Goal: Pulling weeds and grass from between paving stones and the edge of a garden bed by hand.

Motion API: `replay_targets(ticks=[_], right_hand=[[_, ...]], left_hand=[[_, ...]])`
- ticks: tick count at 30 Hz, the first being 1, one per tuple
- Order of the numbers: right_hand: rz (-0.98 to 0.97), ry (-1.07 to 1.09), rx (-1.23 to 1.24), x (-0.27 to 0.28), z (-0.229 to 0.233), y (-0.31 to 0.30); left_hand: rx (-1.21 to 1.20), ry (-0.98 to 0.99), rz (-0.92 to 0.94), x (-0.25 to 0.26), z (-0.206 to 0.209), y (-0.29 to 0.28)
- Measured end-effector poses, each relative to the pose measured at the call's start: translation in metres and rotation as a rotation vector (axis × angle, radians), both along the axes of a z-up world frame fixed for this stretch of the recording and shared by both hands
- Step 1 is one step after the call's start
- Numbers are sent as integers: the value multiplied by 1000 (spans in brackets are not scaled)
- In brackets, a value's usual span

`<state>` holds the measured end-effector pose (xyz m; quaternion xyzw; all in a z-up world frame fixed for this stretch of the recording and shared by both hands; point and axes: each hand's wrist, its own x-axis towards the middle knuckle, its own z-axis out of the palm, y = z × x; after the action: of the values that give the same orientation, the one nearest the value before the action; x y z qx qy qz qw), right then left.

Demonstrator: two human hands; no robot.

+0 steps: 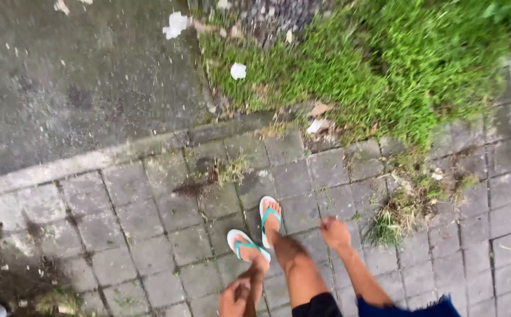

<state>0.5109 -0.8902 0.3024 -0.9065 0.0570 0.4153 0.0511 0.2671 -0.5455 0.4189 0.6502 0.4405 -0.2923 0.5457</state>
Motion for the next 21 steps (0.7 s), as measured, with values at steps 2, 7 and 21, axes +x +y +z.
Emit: replay_targets(ticks=[2, 7, 21], right_hand=[[-53, 22, -23, 30, 4, 28], [28, -64, 61, 127, -104, 94], [671, -831, 335, 250, -372, 253]], left_hand=[[31, 95, -153, 35, 30, 2], [281, 57, -398, 108, -24, -7], [-28, -32, -551, 246, -227, -20]])
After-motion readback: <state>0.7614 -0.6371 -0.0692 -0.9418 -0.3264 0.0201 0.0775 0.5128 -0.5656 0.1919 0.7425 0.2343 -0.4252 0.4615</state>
